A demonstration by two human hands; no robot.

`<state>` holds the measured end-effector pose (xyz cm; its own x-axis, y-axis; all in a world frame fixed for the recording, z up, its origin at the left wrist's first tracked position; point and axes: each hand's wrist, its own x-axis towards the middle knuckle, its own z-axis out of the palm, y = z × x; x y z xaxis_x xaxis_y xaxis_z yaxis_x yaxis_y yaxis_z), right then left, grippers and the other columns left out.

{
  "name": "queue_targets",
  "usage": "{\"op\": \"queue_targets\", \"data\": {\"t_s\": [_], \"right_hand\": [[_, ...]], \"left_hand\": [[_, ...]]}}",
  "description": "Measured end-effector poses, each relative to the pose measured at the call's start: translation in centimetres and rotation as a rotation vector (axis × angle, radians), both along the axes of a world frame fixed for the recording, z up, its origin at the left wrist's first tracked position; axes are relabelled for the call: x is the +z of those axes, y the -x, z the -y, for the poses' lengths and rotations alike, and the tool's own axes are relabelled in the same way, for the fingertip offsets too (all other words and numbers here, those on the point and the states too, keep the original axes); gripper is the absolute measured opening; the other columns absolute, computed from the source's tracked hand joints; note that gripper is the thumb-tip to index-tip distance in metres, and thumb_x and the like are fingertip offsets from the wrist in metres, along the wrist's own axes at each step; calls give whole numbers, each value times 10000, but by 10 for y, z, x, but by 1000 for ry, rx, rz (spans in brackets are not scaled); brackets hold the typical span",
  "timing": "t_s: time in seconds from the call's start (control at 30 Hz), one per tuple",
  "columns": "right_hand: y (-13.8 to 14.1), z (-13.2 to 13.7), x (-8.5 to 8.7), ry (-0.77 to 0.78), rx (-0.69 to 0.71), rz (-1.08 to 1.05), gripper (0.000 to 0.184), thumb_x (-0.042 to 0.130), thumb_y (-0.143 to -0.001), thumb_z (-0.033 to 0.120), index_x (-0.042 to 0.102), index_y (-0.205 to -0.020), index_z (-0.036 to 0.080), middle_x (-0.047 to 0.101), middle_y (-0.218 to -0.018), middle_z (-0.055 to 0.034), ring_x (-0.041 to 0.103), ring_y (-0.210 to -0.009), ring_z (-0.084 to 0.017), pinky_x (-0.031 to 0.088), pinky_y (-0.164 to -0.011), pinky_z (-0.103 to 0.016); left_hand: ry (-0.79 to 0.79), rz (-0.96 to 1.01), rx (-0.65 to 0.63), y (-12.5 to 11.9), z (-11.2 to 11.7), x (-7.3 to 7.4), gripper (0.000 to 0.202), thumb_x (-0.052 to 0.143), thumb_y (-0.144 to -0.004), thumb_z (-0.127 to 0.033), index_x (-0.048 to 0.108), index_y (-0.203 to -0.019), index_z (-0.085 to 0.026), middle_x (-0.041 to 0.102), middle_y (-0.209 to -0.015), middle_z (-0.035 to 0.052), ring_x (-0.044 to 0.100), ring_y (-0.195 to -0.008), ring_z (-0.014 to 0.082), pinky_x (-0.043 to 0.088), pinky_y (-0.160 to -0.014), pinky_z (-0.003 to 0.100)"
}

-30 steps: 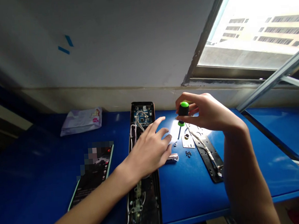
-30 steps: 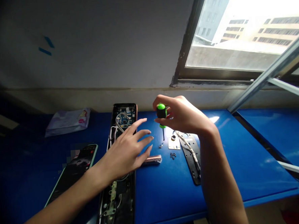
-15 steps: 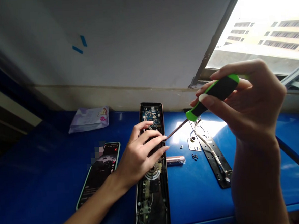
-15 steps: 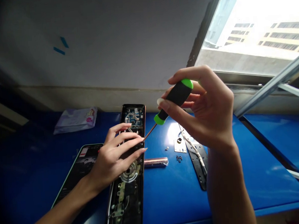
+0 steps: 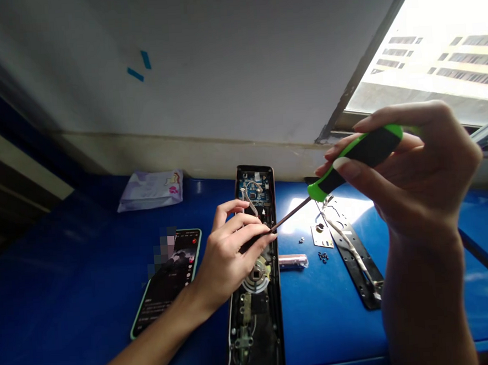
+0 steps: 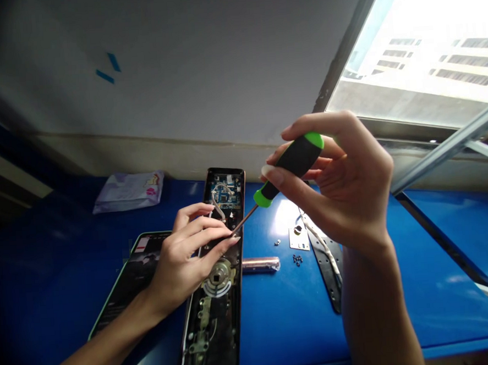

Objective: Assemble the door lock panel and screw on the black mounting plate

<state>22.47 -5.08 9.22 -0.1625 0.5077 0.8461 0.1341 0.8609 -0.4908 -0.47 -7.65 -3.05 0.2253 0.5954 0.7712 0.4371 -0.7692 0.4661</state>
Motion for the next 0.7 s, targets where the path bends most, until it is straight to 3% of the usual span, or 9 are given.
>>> {"op": "queue_targets", "data": {"t_s": [0.23,0.7], "right_hand": [[-3,1,3,5,1,-34,494,870,-697,32,798,-1102,306,801,-872,15,816,-797,-247,734,-600,-368],[-2,5,5,86,20,-78,365,824,-794,19,742,-1086,222,795,-875,-1,820,-832,-220,736,-665,-367]], "left_hand": [[82,140,22,-3,4,0,113,864,-847,-158,797,-917,-216,797,-897,24,650,-1102,240,534,-1018,428],[286,235,-27,-2,3,-2,51,855,-867,-255,824,-907,-254,818,-910,36,626,-1196,279,504,-1076,521]]}}
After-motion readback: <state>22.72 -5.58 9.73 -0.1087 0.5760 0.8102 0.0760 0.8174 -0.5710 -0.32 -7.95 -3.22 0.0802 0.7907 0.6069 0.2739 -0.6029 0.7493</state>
